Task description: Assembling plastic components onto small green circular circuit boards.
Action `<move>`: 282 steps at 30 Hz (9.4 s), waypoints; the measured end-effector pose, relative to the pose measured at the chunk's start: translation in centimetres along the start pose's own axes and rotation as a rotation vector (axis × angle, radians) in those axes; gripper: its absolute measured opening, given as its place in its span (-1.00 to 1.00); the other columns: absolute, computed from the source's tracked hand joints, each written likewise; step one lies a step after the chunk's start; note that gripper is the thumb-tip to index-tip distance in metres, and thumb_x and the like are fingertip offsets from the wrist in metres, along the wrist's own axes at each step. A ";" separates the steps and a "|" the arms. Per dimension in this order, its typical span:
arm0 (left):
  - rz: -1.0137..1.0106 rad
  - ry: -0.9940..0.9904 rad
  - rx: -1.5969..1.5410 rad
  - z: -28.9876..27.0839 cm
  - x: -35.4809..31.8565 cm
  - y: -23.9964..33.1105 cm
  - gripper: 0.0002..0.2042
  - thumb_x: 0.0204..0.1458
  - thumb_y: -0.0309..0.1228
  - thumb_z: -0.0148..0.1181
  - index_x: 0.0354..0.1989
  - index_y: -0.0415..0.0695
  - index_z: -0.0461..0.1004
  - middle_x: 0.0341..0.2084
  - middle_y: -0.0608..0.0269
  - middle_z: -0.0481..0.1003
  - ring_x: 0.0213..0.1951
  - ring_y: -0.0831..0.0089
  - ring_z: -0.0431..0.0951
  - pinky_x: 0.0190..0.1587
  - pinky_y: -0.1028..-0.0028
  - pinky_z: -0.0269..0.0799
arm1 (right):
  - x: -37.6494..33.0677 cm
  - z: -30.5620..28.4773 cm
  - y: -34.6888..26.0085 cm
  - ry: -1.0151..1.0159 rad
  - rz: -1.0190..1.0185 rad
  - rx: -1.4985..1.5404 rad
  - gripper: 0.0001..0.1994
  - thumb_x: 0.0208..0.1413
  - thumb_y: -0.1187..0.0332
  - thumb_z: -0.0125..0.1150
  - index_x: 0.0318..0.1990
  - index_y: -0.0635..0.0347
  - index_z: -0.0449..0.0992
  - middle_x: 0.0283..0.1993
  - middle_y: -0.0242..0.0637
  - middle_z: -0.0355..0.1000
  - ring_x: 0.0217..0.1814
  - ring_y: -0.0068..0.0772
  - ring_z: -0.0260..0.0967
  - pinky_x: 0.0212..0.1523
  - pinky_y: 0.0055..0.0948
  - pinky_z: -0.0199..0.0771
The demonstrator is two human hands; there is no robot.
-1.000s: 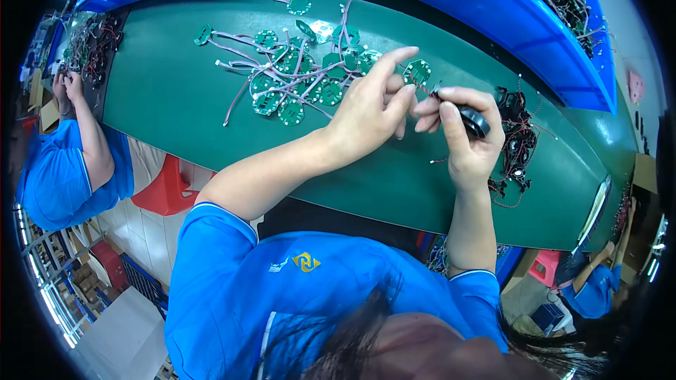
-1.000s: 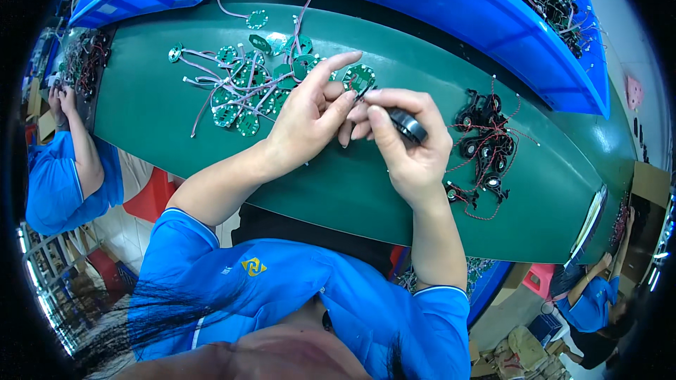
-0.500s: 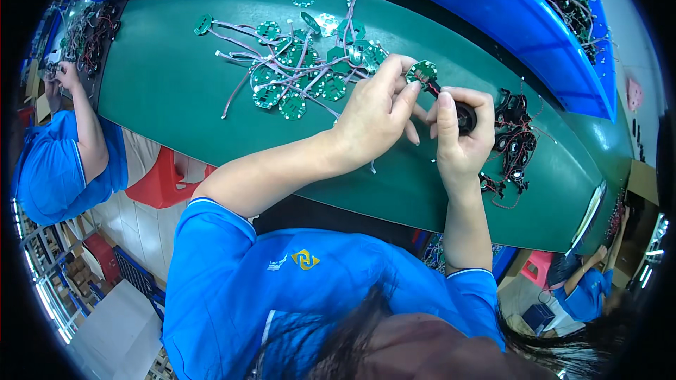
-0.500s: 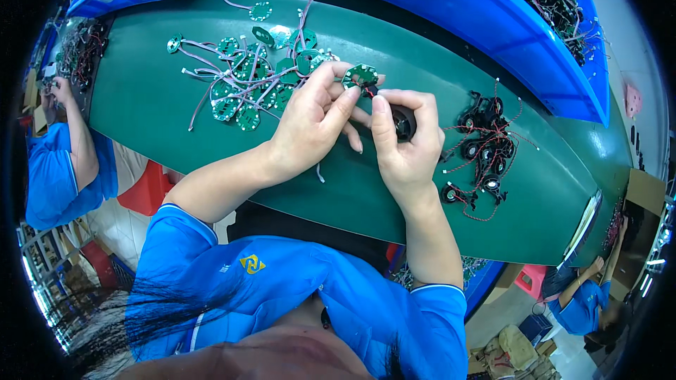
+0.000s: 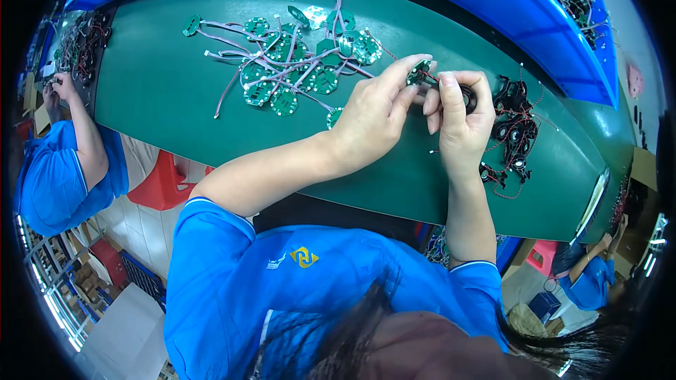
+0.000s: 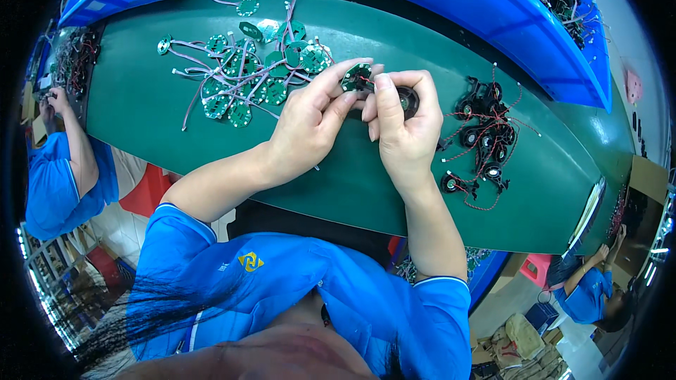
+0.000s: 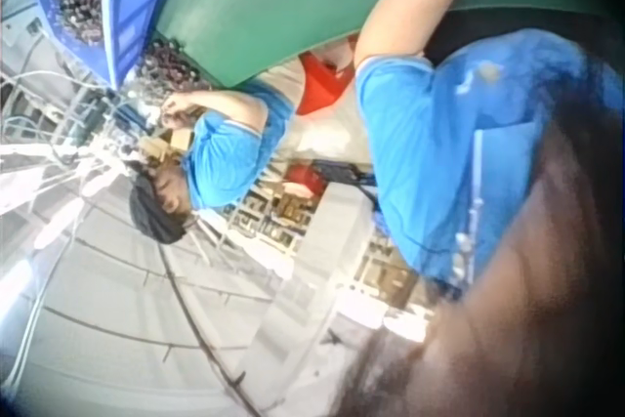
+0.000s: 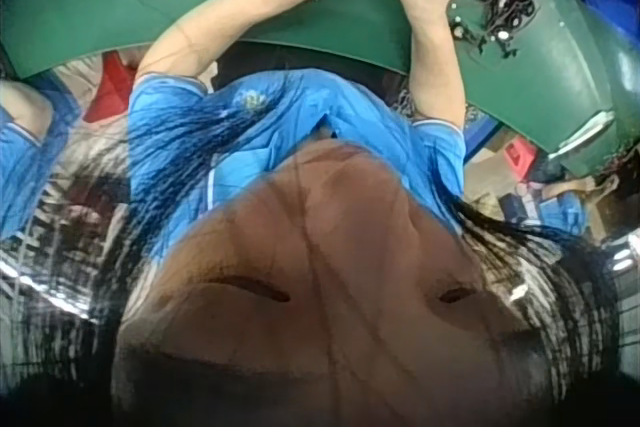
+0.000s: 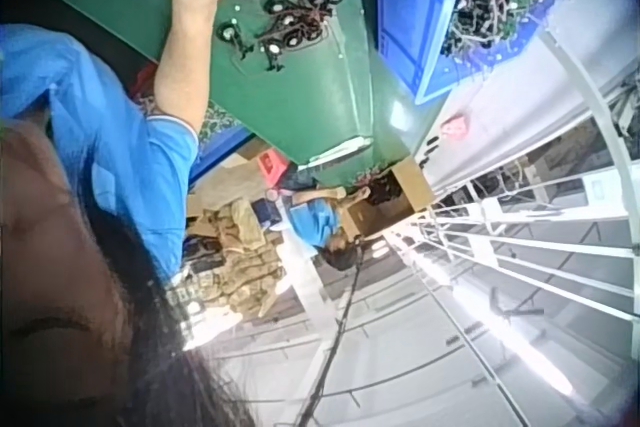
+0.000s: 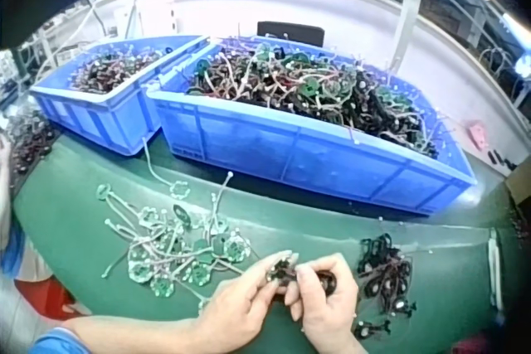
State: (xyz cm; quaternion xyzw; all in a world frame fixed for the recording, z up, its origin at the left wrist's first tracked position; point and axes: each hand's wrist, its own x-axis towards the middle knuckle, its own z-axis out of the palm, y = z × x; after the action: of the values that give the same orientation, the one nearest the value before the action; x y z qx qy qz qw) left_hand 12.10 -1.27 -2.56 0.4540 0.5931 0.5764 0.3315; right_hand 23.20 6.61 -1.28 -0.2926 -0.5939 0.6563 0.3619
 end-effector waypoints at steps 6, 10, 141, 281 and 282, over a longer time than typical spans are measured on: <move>0.079 0.056 0.033 0.4 -0.2 -0.6 -0.60 0.03 -0.70 -0.10 0.09 -0.22 0.28 -0.40 0.17 0.52 -0.56 0.55 0.40 -0.56 0.62 0.28 | 0.1 0.1 -0.1 0.013 0.083 0.077 -0.90 0.17 0.42 0.03 -0.30 0.22 0.26 -0.64 -0.37 0.31 -0.72 -0.69 0.14 -0.69 -0.75 0.16; 0.052 0.062 0.047 0.4 -0.3 -0.5 -0.59 0.02 -0.70 -0.09 0.09 -0.22 0.28 -0.44 0.19 0.51 -0.60 0.56 0.36 -0.59 0.61 0.22 | -0.1 0.3 0.5 0.002 0.012 -0.006 -0.90 0.17 0.42 0.03 -0.30 0.21 0.26 -0.65 -0.37 0.31 -0.73 -0.69 0.14 -0.71 -0.76 0.13; -0.390 -0.014 -0.719 -1.1 0.7 0.4 -0.86 0.18 -0.35 0.00 -0.32 -0.15 0.39 -0.56 0.31 0.44 -0.66 0.69 0.35 -0.68 0.80 0.05 | -0.5 0.4 0.8 0.171 -0.109 0.058 -0.88 0.04 0.48 0.23 -0.35 0.25 0.39 -0.31 -0.37 0.29 -0.31 -0.59 0.25 -0.24 -0.65 0.26; 0.231 0.434 0.899 -12.4 4.9 -0.8 -0.82 0.04 -0.41 0.07 -0.21 -0.17 0.49 -0.28 0.21 0.52 -0.29 0.33 0.51 -0.21 0.45 0.40 | 1.9 -3.5 0.6 0.069 -0.664 -0.756 -0.95 0.08 0.39 0.12 -0.31 0.09 0.45 -0.61 -0.45 0.34 -0.68 -0.47 0.19 -0.60 -0.49 0.17; 0.209 0.431 0.993 -12.8 4.5 -1.2 -0.83 0.02 -0.41 0.08 -0.23 -0.16 0.50 -0.30 0.22 0.52 -0.27 0.29 0.51 -0.18 0.43 0.40 | 1.9 -3.5 0.8 0.058 -0.654 -0.769 -0.95 0.09 0.39 0.12 -0.31 0.09 0.45 -0.63 -0.46 0.32 -0.69 -0.49 0.17 -0.60 -0.50 0.17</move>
State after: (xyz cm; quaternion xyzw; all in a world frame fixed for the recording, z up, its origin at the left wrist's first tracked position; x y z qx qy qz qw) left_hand -1.47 -1.98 -1.72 0.4840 0.7999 0.3371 -0.1104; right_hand 24.87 10.17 -2.44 -0.2215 -0.8430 0.2340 0.4307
